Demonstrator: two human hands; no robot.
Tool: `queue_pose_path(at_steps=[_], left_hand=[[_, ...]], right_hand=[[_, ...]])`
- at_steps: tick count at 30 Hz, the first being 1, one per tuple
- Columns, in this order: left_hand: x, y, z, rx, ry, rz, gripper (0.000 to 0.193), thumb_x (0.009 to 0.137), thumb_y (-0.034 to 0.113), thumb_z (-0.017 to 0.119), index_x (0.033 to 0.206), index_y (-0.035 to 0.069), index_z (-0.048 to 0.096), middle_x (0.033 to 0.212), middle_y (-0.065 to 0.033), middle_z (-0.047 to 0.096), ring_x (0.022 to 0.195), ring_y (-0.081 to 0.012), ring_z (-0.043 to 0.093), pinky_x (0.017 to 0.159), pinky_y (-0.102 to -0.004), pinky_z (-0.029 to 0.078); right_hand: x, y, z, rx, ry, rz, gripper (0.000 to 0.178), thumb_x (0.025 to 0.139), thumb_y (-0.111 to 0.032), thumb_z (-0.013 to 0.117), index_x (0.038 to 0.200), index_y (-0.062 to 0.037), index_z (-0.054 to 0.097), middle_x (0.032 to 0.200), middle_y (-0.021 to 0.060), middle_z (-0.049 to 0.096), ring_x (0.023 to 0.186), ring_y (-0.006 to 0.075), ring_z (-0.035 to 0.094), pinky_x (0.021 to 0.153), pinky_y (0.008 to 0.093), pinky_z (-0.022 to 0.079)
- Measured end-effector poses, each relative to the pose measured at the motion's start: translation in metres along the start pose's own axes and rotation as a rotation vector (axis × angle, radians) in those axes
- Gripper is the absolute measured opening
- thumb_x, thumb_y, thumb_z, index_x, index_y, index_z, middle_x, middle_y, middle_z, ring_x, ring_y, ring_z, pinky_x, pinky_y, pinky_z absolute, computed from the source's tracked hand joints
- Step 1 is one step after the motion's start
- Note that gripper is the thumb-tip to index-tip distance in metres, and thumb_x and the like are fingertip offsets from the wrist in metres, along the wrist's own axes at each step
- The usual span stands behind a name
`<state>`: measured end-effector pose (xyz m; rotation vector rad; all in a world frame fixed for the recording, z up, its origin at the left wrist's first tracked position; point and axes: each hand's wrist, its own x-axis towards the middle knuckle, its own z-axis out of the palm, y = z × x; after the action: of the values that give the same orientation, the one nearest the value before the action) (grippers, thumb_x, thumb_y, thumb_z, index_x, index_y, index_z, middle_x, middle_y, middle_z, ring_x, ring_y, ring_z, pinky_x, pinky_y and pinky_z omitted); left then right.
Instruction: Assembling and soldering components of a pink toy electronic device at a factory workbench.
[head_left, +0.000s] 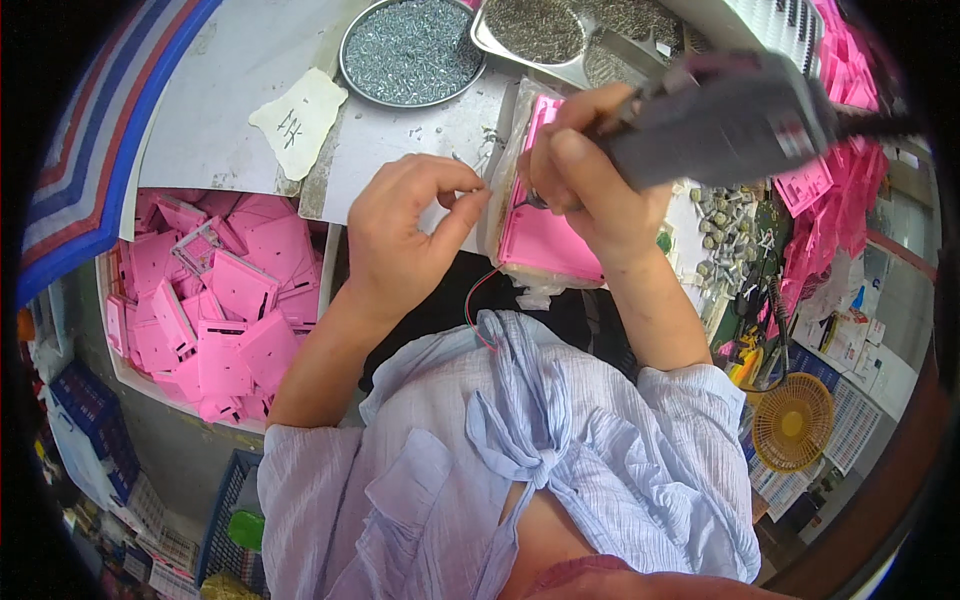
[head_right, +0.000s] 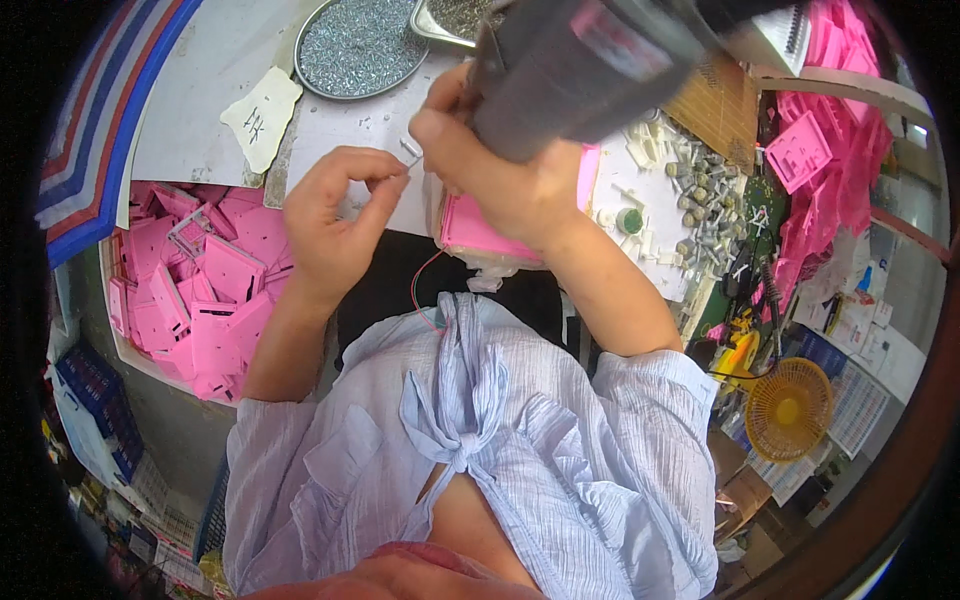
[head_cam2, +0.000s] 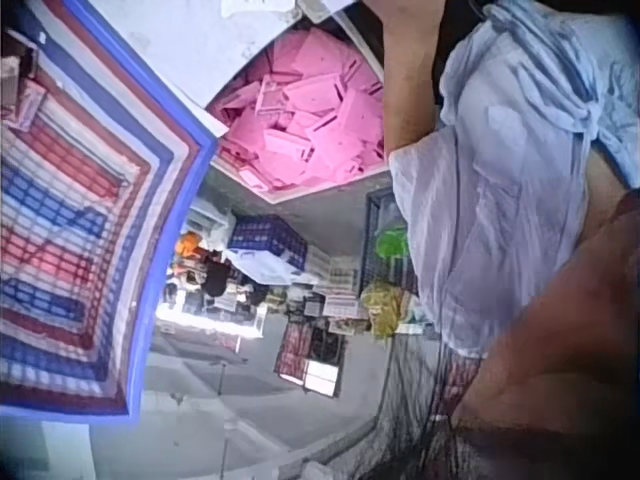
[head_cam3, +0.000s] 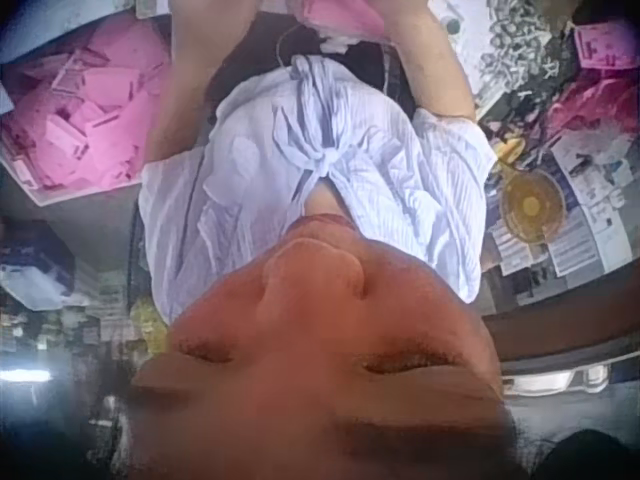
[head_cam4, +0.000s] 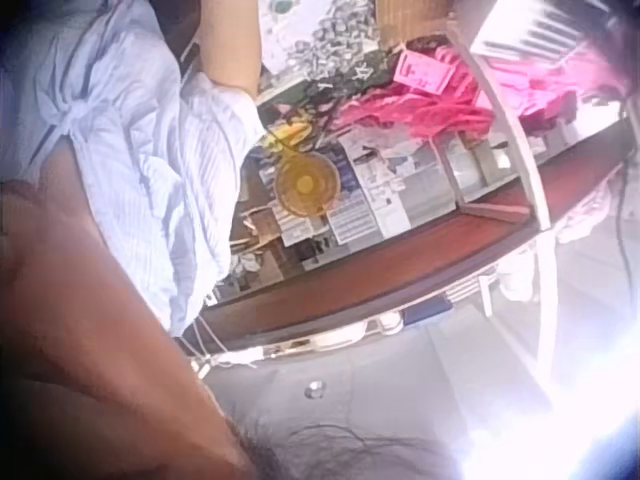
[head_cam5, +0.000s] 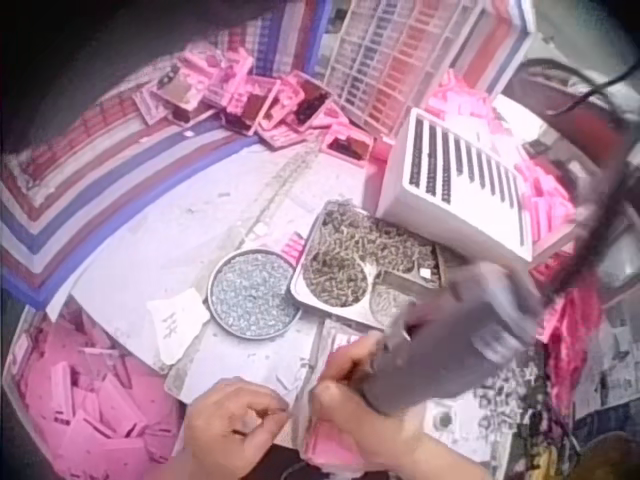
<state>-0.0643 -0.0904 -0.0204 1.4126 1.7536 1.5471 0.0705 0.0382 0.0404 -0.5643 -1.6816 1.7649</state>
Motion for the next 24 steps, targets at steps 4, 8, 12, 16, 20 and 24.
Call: queue_pose_path(at_steps=[4,8,12,16,20,24], left_hand=[[0.034,0.017,-0.005,-0.449,0.133,0.044,0.015,0.087,-0.003,0.075,0.096,0.002,0.064,0.114,-0.0127,0.067,0.096,-0.0150,0.063,0.089,-0.0314,0.051],[0.076,0.061,-0.001,-0.520,0.213,0.278,0.013,0.089,-0.008,0.069,0.093,0.002,0.061,0.139,-0.0189,0.052,0.123,-0.0269,0.057,0.107,-0.0428,0.046],[0.095,0.091,0.023,-0.276,0.227,0.440,0.018,0.084,-0.008,0.075,0.090,0.001,0.061,0.145,-0.0189,0.043,0.130,-0.0302,0.054,0.108,-0.0433,0.047],[0.092,0.094,0.042,-0.142,0.322,0.480,0.019,0.082,-0.006,0.077,0.090,-0.001,0.060,0.138,-0.0195,0.045,0.127,-0.0283,0.055,0.095,-0.0341,0.054],[0.090,0.102,0.048,-0.058,0.351,0.455,0.020,0.080,-0.006,0.077,0.087,-0.001,0.059,0.137,-0.0204,0.046,0.119,-0.0243,0.057,0.092,-0.0319,0.053],[0.087,0.111,0.051,0.013,0.390,0.412,0.020,0.077,-0.005,0.077,0.081,0.001,0.059,0.135,-0.0210,0.048,0.112,-0.0236,0.058,0.093,-0.0337,0.051]], right_hand=[[0.011,-0.007,0.007,0.039,0.154,0.108,0.014,0.093,-0.007,0.067,0.100,0.0015,0.057,0.064,0.0075,0.057,0.048,0.0131,0.051,0.047,0.0287,0.042],[0.017,-0.006,0.009,0.095,0.136,0.082,0.017,0.089,-0.009,0.075,0.098,-0.0003,0.064,0.071,0.0031,0.064,0.055,0.0092,0.059,0.048,0.0245,0.044],[0.020,-0.002,0.012,0.089,0.165,-0.065,0.021,0.091,-0.014,0.072,0.106,0.0006,0.067,0.086,0.0023,0.068,0.074,0.0078,0.063,0.063,0.0255,0.051],[0.014,-0.005,0.019,0.279,0.157,-0.111,0.027,0.095,-0.015,0.067,0.114,0.0038,0.065,0.101,0.0055,0.067,0.091,0.0110,0.063,0.077,0.0284,0.053],[0.011,-0.003,0.018,0.233,0.165,-0.167,0.029,0.097,-0.015,0.065,0.117,0.0052,0.063,0.108,0.0062,0.066,0.097,0.0113,0.061,0.080,0.0292,0.053],[0.015,0.018,0.009,0.205,0.101,-0.162,0.031,0.097,-0.015,0.064,0.119,0.0061,0.062,0.111,0.0056,0.065,0.100,0.0111,0.060,0.082,0.0294,0.054]])
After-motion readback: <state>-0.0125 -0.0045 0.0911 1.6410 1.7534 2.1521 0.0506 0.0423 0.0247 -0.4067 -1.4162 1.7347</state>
